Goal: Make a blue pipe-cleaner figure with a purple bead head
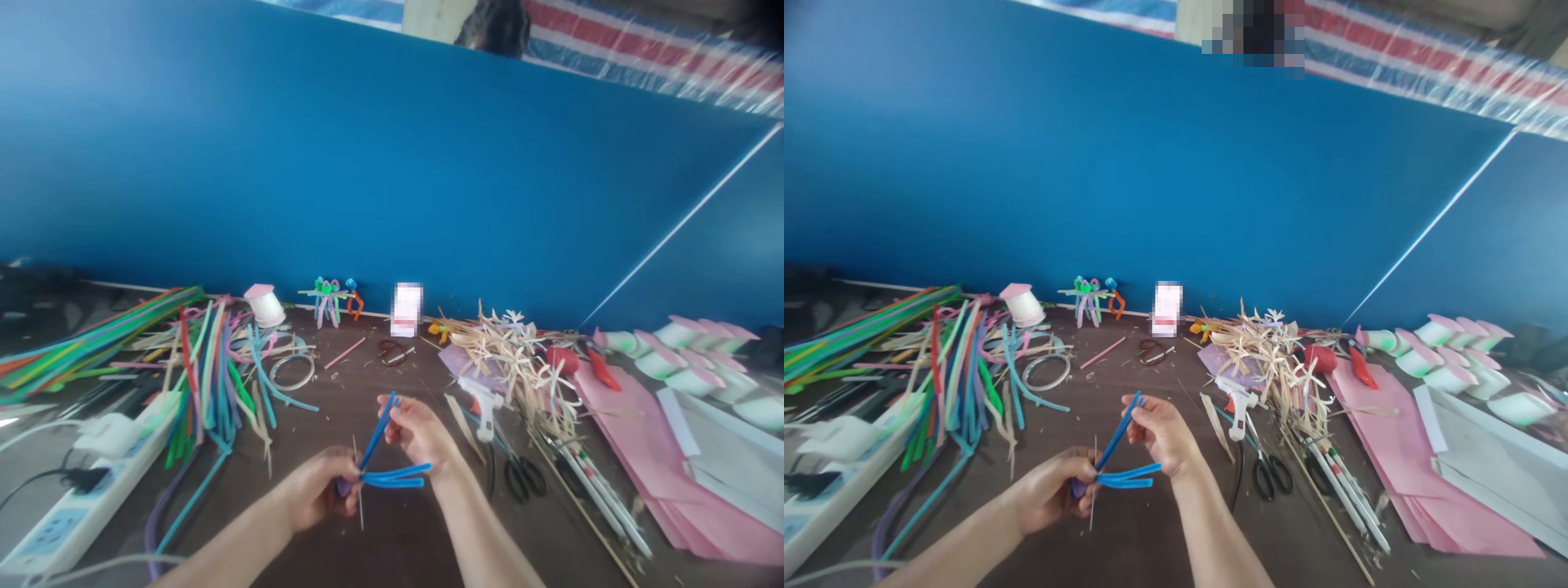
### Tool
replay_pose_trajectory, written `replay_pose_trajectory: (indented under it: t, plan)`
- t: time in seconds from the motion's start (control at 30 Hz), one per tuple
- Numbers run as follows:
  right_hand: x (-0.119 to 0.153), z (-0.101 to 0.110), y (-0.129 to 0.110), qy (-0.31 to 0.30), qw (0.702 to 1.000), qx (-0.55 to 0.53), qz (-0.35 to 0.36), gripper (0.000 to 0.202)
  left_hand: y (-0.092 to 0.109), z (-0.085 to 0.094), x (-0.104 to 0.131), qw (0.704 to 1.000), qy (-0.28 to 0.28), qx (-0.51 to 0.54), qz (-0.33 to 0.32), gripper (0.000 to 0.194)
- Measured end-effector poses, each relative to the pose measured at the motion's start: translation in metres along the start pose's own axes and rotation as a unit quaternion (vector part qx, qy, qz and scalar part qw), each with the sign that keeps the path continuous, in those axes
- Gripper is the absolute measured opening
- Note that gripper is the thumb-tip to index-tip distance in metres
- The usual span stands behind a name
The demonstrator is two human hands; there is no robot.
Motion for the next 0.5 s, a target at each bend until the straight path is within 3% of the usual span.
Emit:
replay_pose_trajectory:
  t: [0.2, 0.37, 0.5]
  plan:
    - [0.006, -0.01, 0.0, -0.023, 0.998, -0.052, 0.007, 0.02, -0.006, 0.0, 0.002, 0.997, -0.052, 0.048, 0.024, 0.012]
    - [0.009, -0.012, 0.0, -0.048, 0.998, -0.029, 0.013, 0.019, -0.009, 0.0, 0.002, 0.995, -0.049, 0.072, 0.042, 0.011]
    - [0.009, -0.015, 0.009, -0.077, 0.997, 0.015, -0.024, 0.023, -0.005, -0.004, 0.003, 0.996, -0.044, 0.075, 0.024, 0.01]
Point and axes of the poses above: each hand's wrist, its own x-axis away from the middle knuckle, its own z-axis out of the back of the hand, y = z × x, the point moved 3 cm from there along -x, towards the middle knuckle
